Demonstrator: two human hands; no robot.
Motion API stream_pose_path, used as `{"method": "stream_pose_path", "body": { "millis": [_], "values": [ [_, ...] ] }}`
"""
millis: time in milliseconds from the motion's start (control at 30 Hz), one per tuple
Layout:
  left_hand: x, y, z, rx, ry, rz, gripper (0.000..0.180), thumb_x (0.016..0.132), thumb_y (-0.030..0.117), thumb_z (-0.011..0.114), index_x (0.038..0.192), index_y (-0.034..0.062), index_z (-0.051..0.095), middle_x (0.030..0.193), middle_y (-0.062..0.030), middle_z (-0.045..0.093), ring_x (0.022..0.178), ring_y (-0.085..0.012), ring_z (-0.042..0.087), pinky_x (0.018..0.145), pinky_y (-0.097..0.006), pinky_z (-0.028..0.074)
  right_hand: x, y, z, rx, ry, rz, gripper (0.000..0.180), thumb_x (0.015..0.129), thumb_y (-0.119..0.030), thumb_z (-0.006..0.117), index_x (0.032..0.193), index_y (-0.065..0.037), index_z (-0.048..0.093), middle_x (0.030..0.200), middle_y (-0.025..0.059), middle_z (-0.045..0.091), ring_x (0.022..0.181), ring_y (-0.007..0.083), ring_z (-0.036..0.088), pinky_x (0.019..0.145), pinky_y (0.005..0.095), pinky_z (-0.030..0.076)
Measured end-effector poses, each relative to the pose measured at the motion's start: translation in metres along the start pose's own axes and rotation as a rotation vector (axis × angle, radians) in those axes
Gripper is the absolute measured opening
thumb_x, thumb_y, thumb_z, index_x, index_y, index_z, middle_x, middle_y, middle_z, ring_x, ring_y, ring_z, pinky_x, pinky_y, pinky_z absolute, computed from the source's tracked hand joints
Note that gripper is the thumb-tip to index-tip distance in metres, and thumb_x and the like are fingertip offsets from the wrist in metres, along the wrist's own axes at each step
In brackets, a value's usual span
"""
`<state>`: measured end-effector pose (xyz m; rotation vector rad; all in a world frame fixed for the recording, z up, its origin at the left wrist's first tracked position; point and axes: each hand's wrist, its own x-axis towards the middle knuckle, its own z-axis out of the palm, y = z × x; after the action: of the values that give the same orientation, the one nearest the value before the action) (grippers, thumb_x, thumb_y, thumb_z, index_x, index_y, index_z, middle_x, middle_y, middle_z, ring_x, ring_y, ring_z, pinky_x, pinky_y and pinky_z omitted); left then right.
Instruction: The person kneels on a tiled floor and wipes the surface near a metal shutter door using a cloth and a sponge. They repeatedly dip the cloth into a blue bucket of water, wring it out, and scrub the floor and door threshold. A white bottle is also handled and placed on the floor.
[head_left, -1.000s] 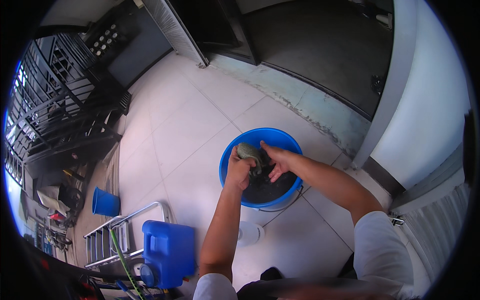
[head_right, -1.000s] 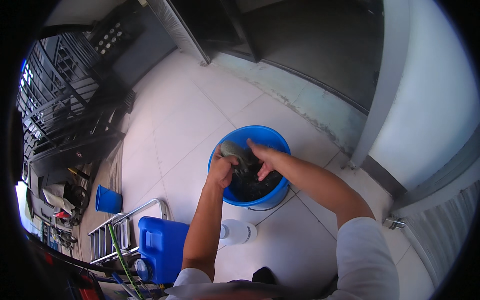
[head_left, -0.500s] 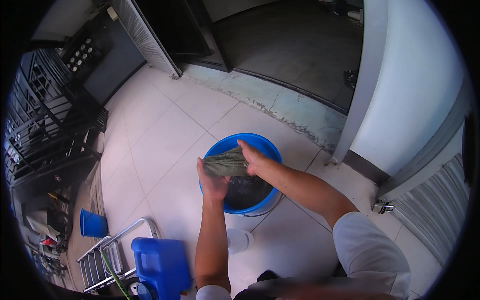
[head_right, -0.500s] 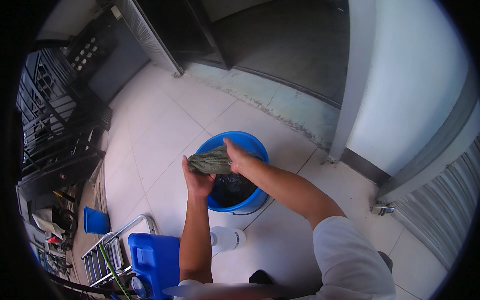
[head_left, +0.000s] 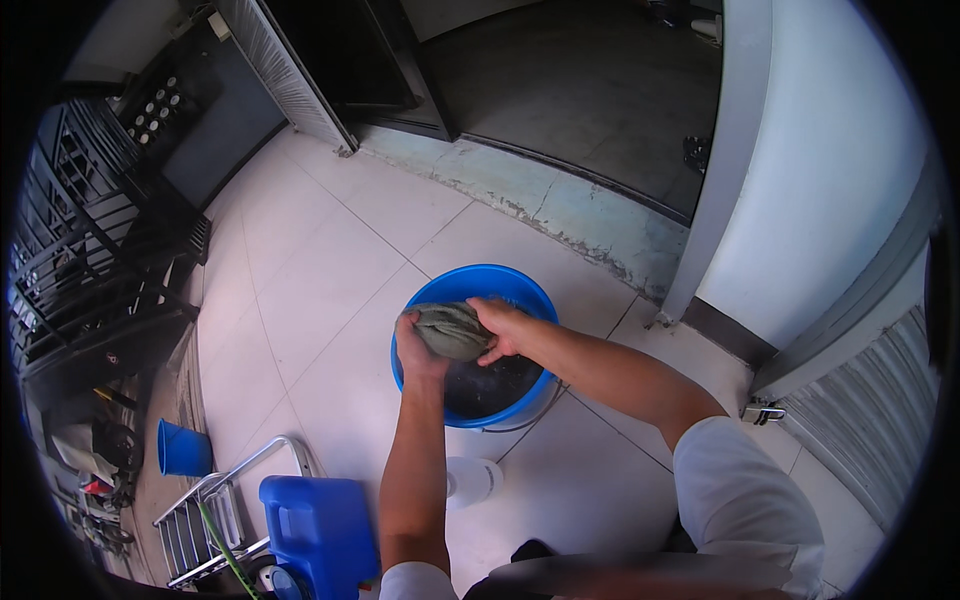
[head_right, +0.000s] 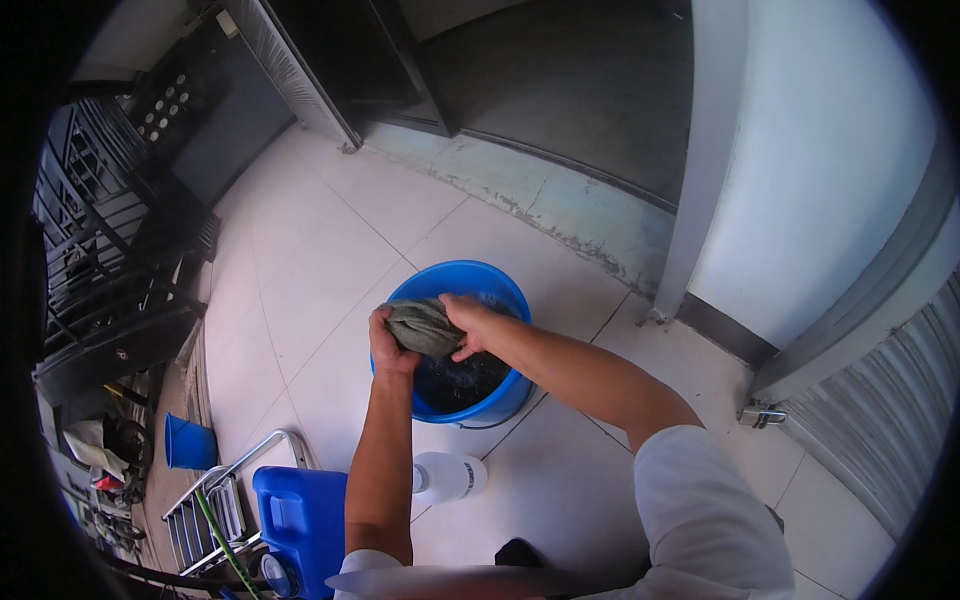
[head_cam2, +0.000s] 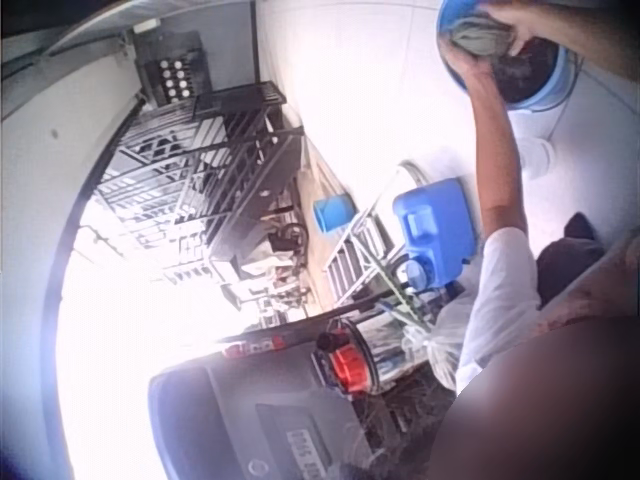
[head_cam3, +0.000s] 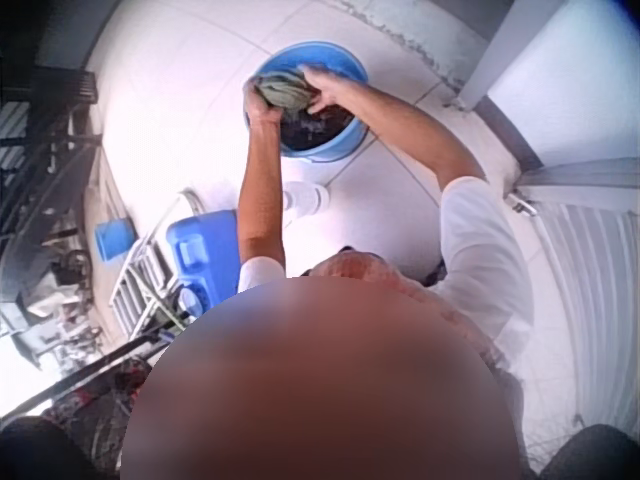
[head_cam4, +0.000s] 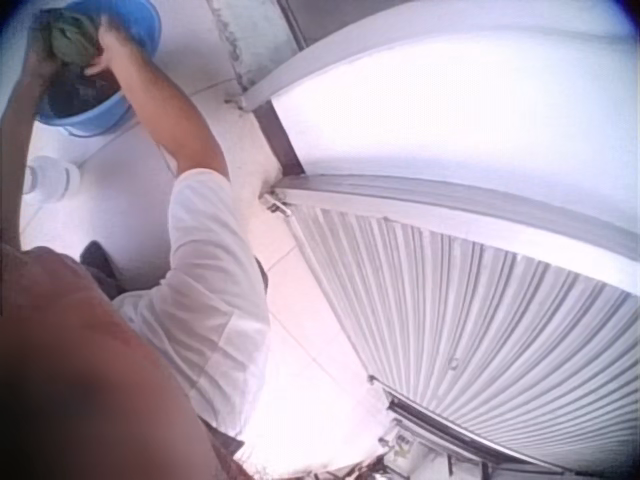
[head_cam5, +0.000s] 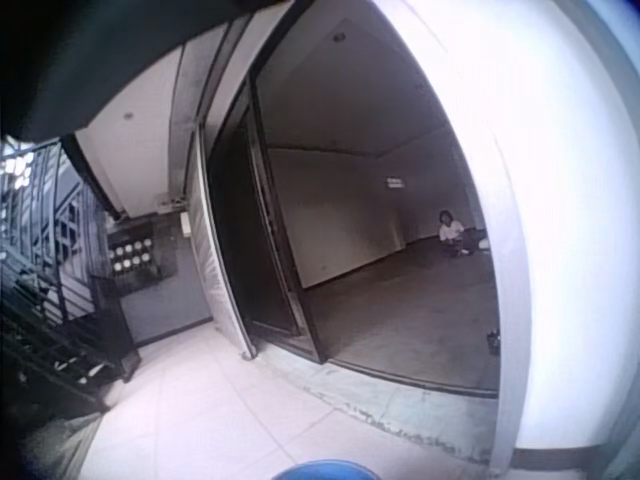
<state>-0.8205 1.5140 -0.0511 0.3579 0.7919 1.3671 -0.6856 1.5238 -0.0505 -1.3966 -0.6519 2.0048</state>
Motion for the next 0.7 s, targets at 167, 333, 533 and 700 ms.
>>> {"method": "stream_pose_path", "body": {
  "millis": [167, 333, 533, 700],
  "values": [
    [-0.01, 0.0, 0.016, 0.403, -0.075, 0.419, 0.021, 0.075, 0.004, 0.061, 0.095, 0.0058, 0.053, 0.084, -0.0058, 0.057, 0.074, -0.0143, 0.055, 0.07, -0.027, 0.046, 0.006, 0.007, -0.008, 0.325, -0.123, 0.309, 0.07, 0.088, -0.061, 0.038, 0.136, -0.01, 0.033, 0.139, 0.0178, 0.035, 0.123, 0.0408, 0.04, 0.094, 0.0665, 0.032],
    [-0.025, -0.018, 0.033, 0.403, -0.246, 0.443, 0.016, 0.078, 0.005, 0.063, 0.093, 0.0032, 0.055, 0.104, -0.009, 0.059, 0.088, -0.0161, 0.056, 0.08, -0.03, 0.046, 0.015, 0.012, -0.014, 0.451, -0.356, 0.092, 0.068, 0.086, -0.065, 0.036, 0.127, -0.011, 0.046, 0.127, 0.0147, 0.05, 0.116, 0.0296, 0.05, 0.095, 0.0541, 0.039],
    [-0.01, -0.012, 0.023, 0.132, -0.034, 0.165, 0.037, 0.088, 0.031, 0.048, 0.106, -0.0009, 0.055, 0.115, -0.013, 0.057, 0.103, -0.0266, 0.056, 0.089, -0.036, 0.045, 0.025, 0.0, -0.008, 0.512, -0.175, -0.106, 0.046, 0.086, -0.048, 0.05, 0.103, -0.006, 0.058, 0.102, 0.0136, 0.063, 0.095, 0.0259, 0.061, 0.086, 0.0433, 0.048],
    [-0.001, -0.016, 0.008, -0.049, -0.078, -0.104, 0.048, 0.087, 0.042, 0.04, 0.109, 0.0027, 0.056, 0.107, -0.0154, 0.059, 0.1, -0.0319, 0.056, 0.09, -0.045, 0.043, 0.026, -0.006, 0.003, 0.179, 0.068, -0.456, 0.034, 0.083, -0.033, 0.057, 0.096, -0.003, 0.055, 0.096, 0.0156, 0.061, 0.095, 0.0258, 0.06, 0.082, 0.0389, 0.049]
  ]
}}
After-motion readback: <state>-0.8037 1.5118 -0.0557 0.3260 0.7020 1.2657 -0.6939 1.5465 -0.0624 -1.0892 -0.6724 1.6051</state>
